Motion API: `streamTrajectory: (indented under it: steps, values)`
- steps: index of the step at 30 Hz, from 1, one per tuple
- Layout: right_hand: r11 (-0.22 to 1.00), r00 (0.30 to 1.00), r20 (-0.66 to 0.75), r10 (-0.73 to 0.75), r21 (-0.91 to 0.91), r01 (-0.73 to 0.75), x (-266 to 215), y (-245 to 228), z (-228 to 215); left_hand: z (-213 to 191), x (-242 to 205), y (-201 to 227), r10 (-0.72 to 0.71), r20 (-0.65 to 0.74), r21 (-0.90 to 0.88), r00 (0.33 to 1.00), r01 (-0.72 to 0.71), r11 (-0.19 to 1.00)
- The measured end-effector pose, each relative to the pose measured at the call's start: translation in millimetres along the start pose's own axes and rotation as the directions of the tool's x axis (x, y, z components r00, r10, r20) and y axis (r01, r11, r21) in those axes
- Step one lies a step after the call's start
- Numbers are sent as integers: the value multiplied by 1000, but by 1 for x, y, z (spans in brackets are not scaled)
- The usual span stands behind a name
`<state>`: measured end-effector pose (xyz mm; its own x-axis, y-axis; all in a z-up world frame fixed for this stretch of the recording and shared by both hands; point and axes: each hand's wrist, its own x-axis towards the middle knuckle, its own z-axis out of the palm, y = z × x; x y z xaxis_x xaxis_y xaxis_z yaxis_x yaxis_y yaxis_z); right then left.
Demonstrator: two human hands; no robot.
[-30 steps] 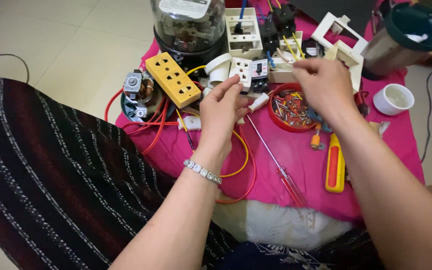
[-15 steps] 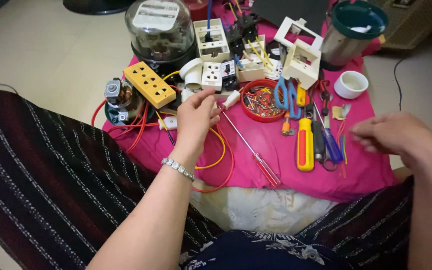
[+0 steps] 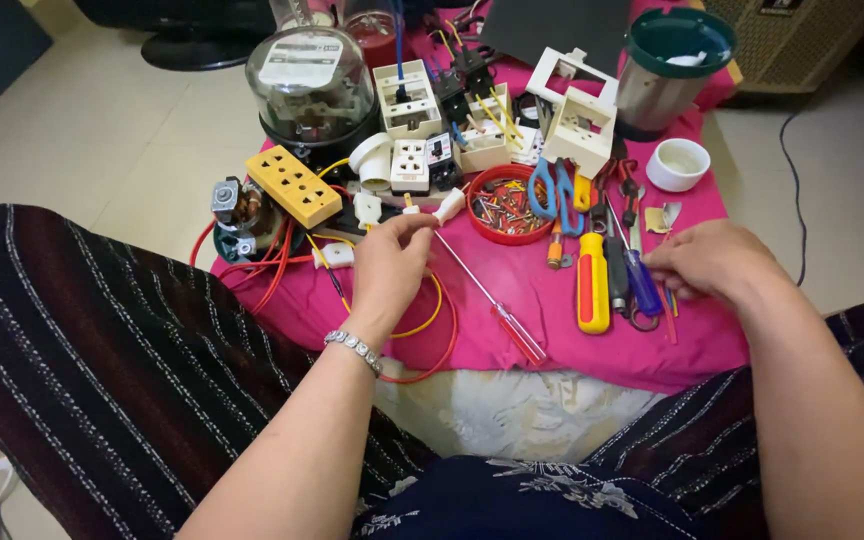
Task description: Wiring an electrical component by inserting wires into terminals and tightening them with a screwdriver
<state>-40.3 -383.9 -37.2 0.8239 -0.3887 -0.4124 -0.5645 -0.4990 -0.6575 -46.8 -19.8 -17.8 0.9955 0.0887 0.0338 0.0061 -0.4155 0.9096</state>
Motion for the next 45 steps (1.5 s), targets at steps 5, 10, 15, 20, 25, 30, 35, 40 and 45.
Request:
streamTrajectory:
  steps: [5,10,15,20,25,30,35,40,45]
  values:
    - [930,982,-160,-105,-365,40,-29,-20,6,-5,4,-1,64,-87,-18,994,-66,998]
    - [808,831,-201,-518,-433,399,-29,-67,72,3,12,-6,26,-145,-12,989,-28,1000]
    - [651,672,-128,-730,-431,625,-22,-136,148,7,24,-17,-66,-177,-324,982,5,946]
    - [670,704,-116,-701,-446,593,-5,-182,180,6,34,-15,-162,-178,-494,971,54,868]
    - [732,820,-62,-568,-494,470,-20,-200,189,3,35,-12,-223,-162,-558,961,97,824]
    - [706,838,-39,-544,-562,432,-26,-205,178,1,37,-7,-245,-127,-575,961,130,808]
    - [740,828,-82,-555,-503,446,-26,-199,161,-1,38,-8,-253,-117,-589,960,138,797]
    - [770,813,-89,-576,-394,502,-70,-179,129,-2,37,-3,-230,-83,-609,970,134,782]
    - [695,695,14,-719,-36,719,-99,-129,114,5,20,9,-141,298,-633,944,306,711]
